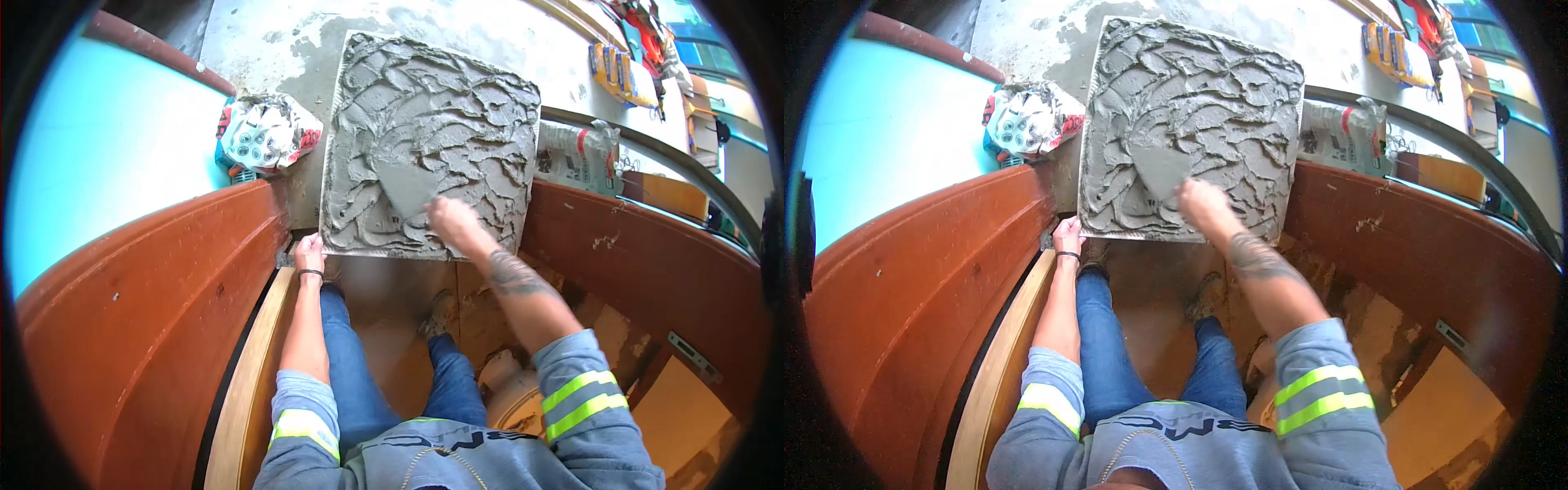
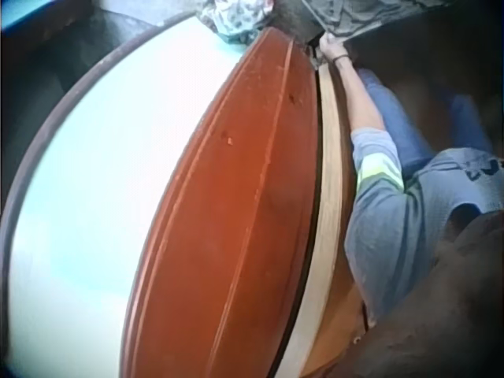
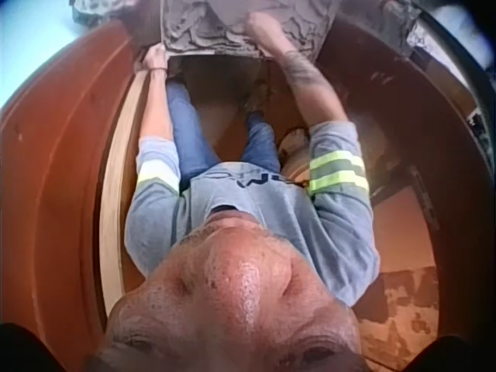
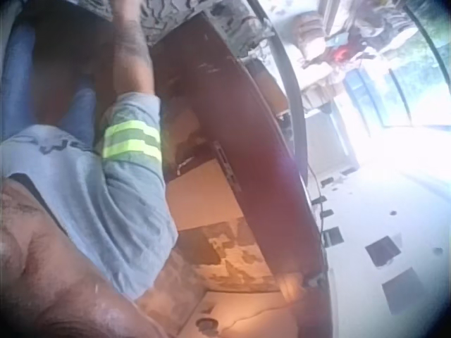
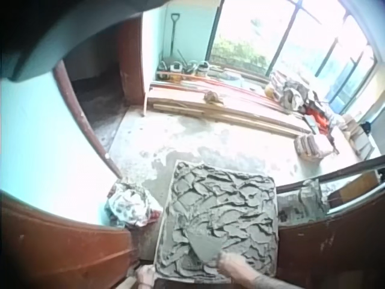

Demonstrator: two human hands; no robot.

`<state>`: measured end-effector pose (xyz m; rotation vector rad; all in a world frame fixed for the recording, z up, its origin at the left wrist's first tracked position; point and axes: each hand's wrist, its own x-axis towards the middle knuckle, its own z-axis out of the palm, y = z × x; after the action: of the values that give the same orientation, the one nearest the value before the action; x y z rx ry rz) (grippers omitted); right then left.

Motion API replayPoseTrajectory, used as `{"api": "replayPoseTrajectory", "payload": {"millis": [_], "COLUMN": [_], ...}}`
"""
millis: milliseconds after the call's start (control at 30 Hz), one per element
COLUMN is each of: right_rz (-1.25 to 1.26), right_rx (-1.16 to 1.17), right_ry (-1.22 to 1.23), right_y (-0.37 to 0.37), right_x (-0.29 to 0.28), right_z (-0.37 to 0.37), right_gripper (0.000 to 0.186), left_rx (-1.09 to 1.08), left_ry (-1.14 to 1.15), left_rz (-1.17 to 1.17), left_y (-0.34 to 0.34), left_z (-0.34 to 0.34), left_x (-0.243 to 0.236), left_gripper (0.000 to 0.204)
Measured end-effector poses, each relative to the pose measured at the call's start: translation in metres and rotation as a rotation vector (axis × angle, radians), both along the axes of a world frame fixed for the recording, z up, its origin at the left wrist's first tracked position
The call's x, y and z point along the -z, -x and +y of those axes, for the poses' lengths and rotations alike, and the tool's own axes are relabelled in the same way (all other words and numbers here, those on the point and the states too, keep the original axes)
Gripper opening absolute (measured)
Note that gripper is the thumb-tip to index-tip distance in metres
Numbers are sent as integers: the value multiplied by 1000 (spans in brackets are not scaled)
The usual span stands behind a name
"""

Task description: Spreading mortar onto a large tile using a trowel for floor installation.

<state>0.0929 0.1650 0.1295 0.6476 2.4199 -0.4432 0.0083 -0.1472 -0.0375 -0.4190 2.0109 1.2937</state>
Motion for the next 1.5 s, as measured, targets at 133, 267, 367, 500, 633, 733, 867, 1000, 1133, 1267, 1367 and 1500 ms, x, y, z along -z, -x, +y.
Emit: {"api": "replayPoseTrajectory", "payload": {"millis": [133,267,367,500,633,733,867,1000,1133,1267,1367,1500], "right_rz": [71,14,93,-66,-77,-113,-112,-63,-25,95,261,36], "right_rx": [45,1338,706,144,458,1097,269,248,785,1046,1365,1475], "right_ry": [-206,982,627,8,130,725,18,-154,270,485,606,787], "right_y": [-42,-46,-78,-113,-199,-214,-272,-320,-369,-389,-381,-394], "right_x": [-16,-18,3,-29,-30,-39,-40,-61,-50,-67,-61,-46], "right_z": [45,-50,-69,-31,10,-12,20,73,82,98,143,135], "right_gripper": [39,30,35,33,38,40,37,35,38,44,35,35], "left_rx": [-60,1,29,24,-16,-23,-43,-40,-79,-110,-80,-91], "left_ry": [-130,-46,-64,-57,-76,-48,-59,-64,-46,-131,-195,-126], "left_rz": [-39,-55,-72,-73,-76,-66,-83,-132,-112,-116,-315,-267], "left_y": [-9,-16,-26,-27,-45,-51,-68,-90,-108,-110,-123,-150], "left_z": [15,-6,17,8,28,25,53,75,82,83,106,120], "left_x": [5,2,-3,-9,-10,-12,-13,-15,-10,-15,-18,-21], "left_gripper": [17,18,19,24,22,25,25,27,27,33,39,39]}}
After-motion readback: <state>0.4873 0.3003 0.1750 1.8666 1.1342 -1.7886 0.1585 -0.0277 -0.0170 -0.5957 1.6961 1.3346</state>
